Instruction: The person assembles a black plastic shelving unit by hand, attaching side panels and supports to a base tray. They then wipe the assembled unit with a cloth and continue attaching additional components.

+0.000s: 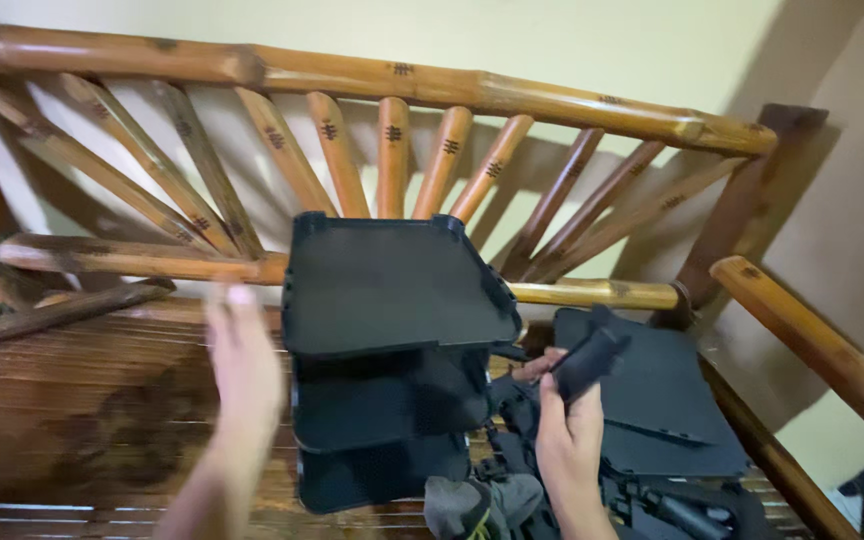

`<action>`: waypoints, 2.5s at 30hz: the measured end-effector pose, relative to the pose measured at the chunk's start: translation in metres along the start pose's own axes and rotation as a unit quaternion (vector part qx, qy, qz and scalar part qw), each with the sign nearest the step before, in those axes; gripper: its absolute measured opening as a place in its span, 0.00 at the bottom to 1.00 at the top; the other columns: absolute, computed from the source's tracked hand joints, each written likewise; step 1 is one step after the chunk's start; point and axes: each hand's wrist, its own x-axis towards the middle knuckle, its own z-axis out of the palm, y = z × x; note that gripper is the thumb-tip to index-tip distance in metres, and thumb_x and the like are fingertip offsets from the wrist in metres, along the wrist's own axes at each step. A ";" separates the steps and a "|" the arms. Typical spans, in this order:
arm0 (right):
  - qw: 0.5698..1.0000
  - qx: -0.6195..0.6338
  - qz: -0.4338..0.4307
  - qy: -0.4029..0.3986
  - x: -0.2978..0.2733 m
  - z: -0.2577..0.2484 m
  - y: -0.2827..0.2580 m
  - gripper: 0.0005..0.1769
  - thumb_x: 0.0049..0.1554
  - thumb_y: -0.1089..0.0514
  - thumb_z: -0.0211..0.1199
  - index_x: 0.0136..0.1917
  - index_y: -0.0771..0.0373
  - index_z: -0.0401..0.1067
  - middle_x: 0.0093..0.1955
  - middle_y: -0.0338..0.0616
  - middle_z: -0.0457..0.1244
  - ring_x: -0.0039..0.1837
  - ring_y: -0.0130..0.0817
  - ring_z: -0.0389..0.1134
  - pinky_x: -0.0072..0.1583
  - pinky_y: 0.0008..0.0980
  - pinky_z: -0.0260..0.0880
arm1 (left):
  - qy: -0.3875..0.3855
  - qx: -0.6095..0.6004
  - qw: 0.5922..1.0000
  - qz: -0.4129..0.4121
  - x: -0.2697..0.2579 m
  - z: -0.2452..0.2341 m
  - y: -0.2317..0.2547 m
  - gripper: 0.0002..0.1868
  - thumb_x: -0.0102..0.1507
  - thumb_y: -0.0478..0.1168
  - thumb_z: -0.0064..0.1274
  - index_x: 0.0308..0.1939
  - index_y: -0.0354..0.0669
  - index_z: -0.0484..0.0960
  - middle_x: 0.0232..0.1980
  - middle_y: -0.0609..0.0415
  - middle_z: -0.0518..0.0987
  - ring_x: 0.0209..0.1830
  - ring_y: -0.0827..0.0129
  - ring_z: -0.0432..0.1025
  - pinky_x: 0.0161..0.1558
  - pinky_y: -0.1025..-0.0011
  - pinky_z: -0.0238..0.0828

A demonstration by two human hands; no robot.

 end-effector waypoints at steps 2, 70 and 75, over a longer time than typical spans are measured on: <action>0.998 -0.030 0.049 -0.032 -0.001 0.005 0.000 0.12 0.66 0.65 0.50 0.62 0.62 0.65 0.54 0.47 0.67 0.56 0.32 0.69 0.62 0.30 0.67 | -0.129 -0.039 0.981 -0.139 0.019 0.002 -0.026 0.46 0.67 0.70 0.22 0.77 0.40 0.57 0.79 0.42 0.56 0.80 0.54 0.48 0.73 0.56 0.42; 0.908 0.392 0.112 -0.100 0.056 0.042 -0.035 0.16 0.65 0.68 0.55 0.66 0.66 0.65 0.56 0.43 0.63 0.62 0.34 0.65 0.67 0.40 0.67 | -0.146 0.148 0.972 0.112 -0.053 -0.001 0.058 0.19 0.65 0.49 0.56 0.29 0.35 0.83 0.25 0.44 0.79 0.25 0.53 0.74 0.32 0.59 0.71; 0.887 0.405 0.156 -0.157 0.078 0.060 -0.042 0.19 0.64 0.68 0.54 0.68 0.69 0.64 0.64 0.46 0.63 0.67 0.36 0.64 0.70 0.39 0.63 | -0.112 0.024 0.960 0.256 -0.047 0.001 0.054 0.06 0.60 0.37 0.61 0.37 0.38 0.86 0.36 0.49 0.84 0.38 0.60 0.78 0.43 0.67 0.72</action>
